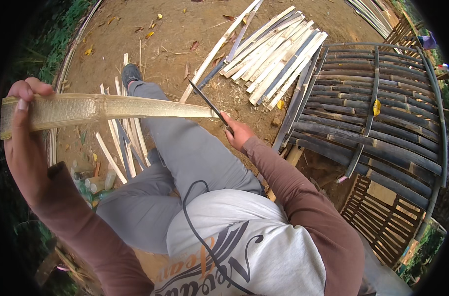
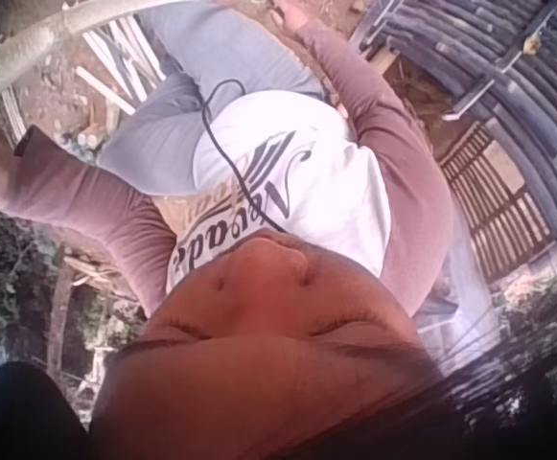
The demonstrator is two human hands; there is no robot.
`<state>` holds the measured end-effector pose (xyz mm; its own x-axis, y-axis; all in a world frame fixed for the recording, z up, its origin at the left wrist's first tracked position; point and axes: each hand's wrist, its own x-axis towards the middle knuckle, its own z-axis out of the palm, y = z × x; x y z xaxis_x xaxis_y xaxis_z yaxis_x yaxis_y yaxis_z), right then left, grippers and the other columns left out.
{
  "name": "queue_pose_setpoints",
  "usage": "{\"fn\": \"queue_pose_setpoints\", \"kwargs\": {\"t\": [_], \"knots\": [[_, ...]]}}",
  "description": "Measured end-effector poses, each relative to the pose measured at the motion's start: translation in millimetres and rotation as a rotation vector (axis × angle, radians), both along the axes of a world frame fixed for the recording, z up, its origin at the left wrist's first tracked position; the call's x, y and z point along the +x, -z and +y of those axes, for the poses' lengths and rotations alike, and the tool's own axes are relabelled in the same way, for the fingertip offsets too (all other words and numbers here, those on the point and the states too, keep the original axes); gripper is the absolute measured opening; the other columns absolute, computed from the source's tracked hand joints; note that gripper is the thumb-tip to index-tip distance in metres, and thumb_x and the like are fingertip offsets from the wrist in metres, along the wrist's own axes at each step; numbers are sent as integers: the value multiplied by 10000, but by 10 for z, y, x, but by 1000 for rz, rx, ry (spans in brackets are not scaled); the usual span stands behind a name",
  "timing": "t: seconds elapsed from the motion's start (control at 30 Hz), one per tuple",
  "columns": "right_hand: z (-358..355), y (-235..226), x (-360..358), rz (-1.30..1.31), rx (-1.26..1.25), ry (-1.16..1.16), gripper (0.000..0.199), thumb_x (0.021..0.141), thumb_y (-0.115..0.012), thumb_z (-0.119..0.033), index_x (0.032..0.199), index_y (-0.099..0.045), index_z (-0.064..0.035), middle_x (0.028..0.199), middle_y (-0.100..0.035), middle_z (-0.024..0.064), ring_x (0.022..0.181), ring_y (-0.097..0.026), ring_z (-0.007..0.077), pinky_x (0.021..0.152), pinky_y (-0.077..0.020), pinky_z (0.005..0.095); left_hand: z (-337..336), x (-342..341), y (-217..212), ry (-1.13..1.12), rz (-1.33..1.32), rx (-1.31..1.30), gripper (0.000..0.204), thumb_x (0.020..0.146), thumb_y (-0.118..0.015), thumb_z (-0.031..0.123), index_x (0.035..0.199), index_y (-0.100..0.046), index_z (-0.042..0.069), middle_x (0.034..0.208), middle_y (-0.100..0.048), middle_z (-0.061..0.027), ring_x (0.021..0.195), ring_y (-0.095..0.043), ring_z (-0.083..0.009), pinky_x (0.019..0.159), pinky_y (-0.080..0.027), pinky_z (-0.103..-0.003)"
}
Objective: The person uses a machete to shave and trim a long bamboo strip held by hand, scraping the blade along the length of the wood to smooth it.
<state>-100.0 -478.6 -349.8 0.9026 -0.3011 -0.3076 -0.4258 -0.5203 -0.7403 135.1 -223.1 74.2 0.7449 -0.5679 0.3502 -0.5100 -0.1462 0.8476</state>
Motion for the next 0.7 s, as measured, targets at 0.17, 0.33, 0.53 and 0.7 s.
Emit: {"fn": "queue_pose_setpoints", "kwargs": {"t": [0.17, 0.33, 0.53, 0.7], "knots": [[-24, 817, -223, 415, 219, 199, 415, 949, -727, -365, 1210, -696, -45, 992, -752, 181, 959, -725, 355, 866, -562, 434, 102, 84, -15, 76, 9, 31, 166, 1111, -419, 172, 1162, -528, 59, 1159, -575, -109, 1025, -534, -144, 960, -420, -292], [113, 1023, -358, 259, 20, 221, 380, 913, -772, -407, 955, -715, -34, 876, -726, 193, 815, -696, 367, 765, -550, 443, 143, 74, 18, 89, 38, 1, 176, 1111, -415, 171, 1176, -524, 49, 1166, -575, -108, 1047, -528, -146, 977, -413, -296], [460, 1269, -237, 75, 86, 300, 351, 896, -794, -361, 905, -688, -27, 857, -716, 217, 798, -701, 393, 719, -544, 483, 158, 98, 3, 38, 15, 33, 207, 1110, -391, 156, 1211, -522, 32, 1180, -576, -116, 1106, -523, -163, 1024, -401, -319], [299, 1918, -406, 356, -111, 306, 389, 909, -760, -389, 865, -681, -10, 825, -713, 214, 769, -699, 371, 706, -541, 465, 125, -9, 24, -103, 68, -28, 256, 1119, -367, 170, 1237, -535, 17, 1208, -605, -116, 1141, -556, -167, 1031, -446, -325]]}}
